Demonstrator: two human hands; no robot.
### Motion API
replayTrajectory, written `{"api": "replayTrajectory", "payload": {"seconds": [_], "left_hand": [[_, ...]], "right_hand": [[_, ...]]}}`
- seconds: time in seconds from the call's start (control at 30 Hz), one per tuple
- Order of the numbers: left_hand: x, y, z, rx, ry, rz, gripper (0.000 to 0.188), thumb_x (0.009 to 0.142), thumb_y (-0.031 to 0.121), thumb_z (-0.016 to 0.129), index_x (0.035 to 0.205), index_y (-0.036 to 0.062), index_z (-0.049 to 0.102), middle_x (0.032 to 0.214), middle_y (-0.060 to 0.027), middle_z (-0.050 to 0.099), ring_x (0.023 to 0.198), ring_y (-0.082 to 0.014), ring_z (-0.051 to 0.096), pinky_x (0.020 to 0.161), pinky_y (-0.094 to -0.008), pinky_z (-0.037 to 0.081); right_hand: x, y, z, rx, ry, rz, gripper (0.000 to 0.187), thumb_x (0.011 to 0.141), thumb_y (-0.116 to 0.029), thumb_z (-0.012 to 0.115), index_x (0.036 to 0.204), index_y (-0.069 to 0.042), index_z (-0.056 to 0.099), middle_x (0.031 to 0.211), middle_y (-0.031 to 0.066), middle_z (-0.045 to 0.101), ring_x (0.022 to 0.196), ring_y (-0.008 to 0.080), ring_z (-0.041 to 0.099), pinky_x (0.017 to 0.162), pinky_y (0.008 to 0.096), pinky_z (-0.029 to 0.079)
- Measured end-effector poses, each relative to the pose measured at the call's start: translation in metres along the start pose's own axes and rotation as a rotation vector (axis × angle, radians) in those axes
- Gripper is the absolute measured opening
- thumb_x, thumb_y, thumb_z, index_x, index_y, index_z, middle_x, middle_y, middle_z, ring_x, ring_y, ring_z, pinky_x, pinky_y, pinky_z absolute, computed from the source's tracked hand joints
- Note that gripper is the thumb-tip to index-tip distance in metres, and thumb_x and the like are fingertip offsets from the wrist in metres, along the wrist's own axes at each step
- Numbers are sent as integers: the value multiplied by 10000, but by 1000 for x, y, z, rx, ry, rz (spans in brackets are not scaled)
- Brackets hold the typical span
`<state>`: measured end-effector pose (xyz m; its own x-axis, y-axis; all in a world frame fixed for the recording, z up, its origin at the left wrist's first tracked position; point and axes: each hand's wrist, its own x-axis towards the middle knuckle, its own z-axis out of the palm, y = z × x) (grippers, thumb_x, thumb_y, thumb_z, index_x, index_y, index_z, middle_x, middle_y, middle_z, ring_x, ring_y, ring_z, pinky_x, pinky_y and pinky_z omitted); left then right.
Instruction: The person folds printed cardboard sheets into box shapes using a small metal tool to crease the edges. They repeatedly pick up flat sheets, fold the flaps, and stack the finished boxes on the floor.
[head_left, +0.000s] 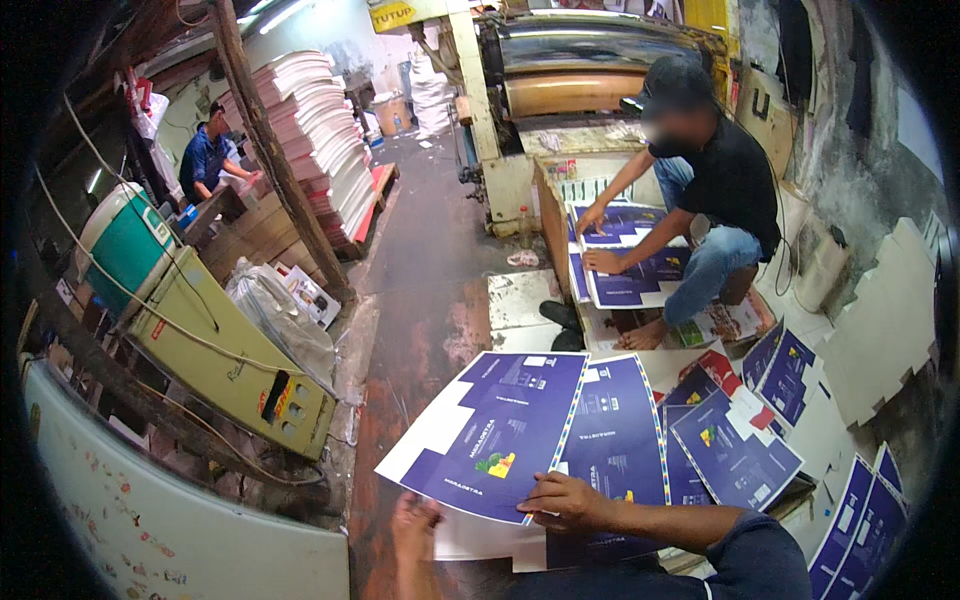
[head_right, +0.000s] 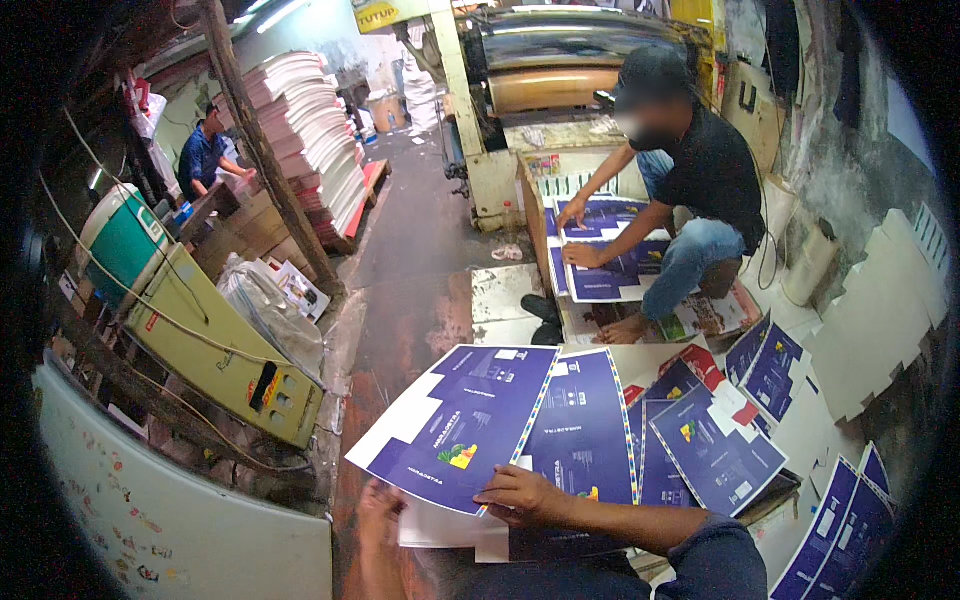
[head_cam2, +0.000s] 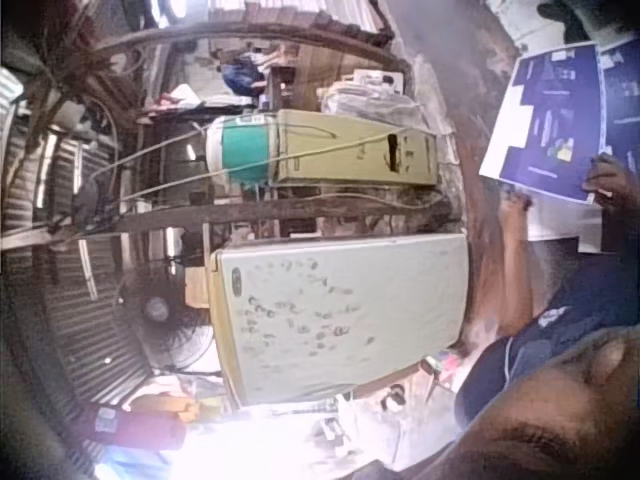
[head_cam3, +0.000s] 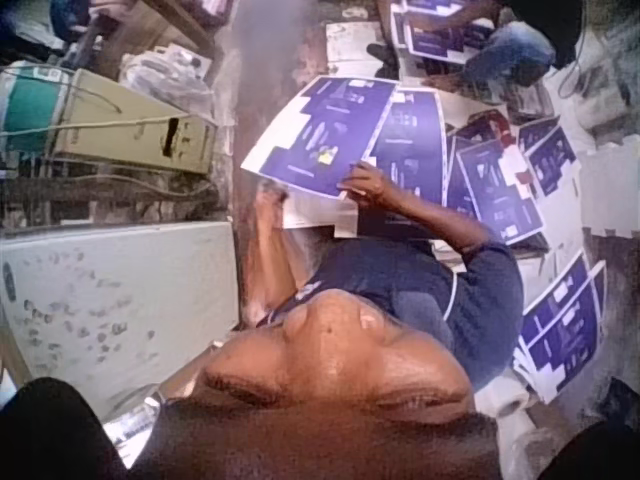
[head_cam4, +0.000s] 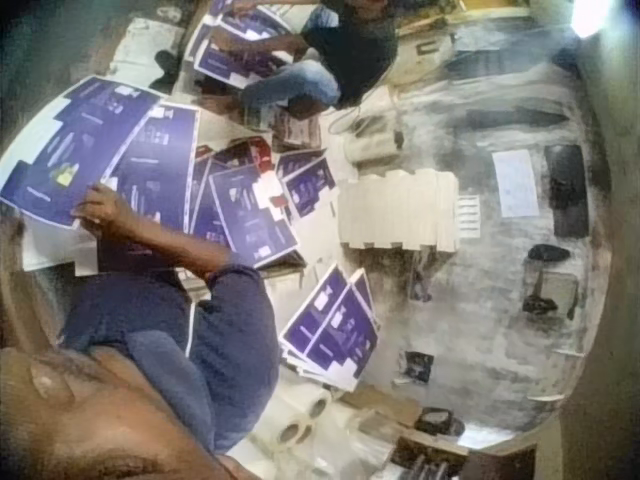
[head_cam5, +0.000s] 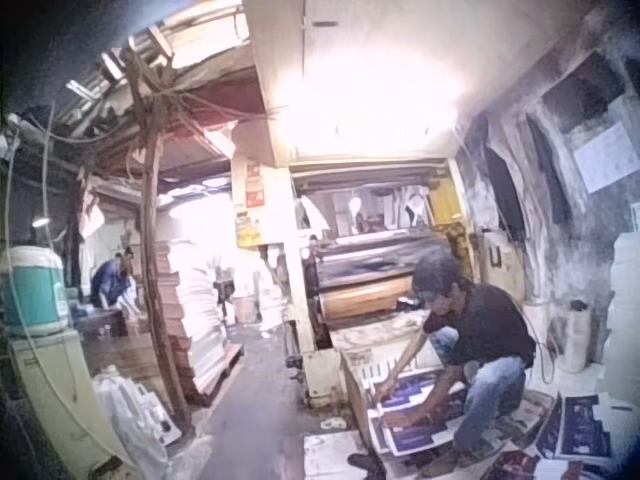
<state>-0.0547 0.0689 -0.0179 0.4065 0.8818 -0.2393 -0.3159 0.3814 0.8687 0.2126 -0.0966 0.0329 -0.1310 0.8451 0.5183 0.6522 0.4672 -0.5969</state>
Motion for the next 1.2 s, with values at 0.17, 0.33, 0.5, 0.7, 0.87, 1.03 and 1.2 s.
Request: {"api": "replayTrajectory", "payload": {"seconds": [0.17,0.33,0.5,0.7,0.87,1.03,1.2], "left_hand": [[39,40,-77,-95,284,151,391,910,64,662,1268,85,507,982,-13,616,795,-117,592,684,-271,497],[33,68,-49,166,408,273,424,915,71,666,1303,45,497,918,-41,617,803,-112,588,699,-253,496],[3,16,31,818,64,266,530,852,59,733,1326,4,503,991,-85,643,879,-146,603,754,-259,500],[-21,-1,100,1177,-13,231,771,754,204,815,1385,-25,436,1196,-215,545,1140,-346,492,1003,-457,395],[-13,-33,117,1112,-178,228,768,745,284,825,1353,-23,472,1190,-218,564,1108,-343,514,991,-452,391],[-8,-49,140,914,-394,116,703,759,229,835,1347,24,508,1134,-156,607,940,-228,606,787,-357,536],[23,-66,113,641,-213,-15,553,837,22,726,1337,25,489,1121,-93,562,867,-145,568,663,-247,510]], "right_hand": [[-22,-10,-34,150,-97,21,307,779,-61,714,1084,-66,677,996,108,642,970,303,619,1060,468,452],[-76,-26,-66,230,-213,158,290,733,-92,684,1019,-48,675,970,118,629,948,315,613,1068,472,444],[-117,-34,-85,247,-444,241,371,745,-122,663,1107,-45,637,1016,135,605,989,326,589,1005,479,455],[-114,-17,-119,-215,-93,596,451,807,-229,678,1194,-12,598,1077,179,582,1034,330,555,900,423,461],[-125,59,-96,-133,509,1200,530,829,-336,761,1178,29,599,1044,148,636,1012,251,594,905,364,467],[-115,39,-77,-63,771,1170,511,797,-367,795,1082,29,645,1042,165,666,973,254,635,865,358,499],[-111,27,-89,-80,684,1284,468,813,-346,771,1094,14,671,1018,143,683,935,196,646,824,329,510]]}}
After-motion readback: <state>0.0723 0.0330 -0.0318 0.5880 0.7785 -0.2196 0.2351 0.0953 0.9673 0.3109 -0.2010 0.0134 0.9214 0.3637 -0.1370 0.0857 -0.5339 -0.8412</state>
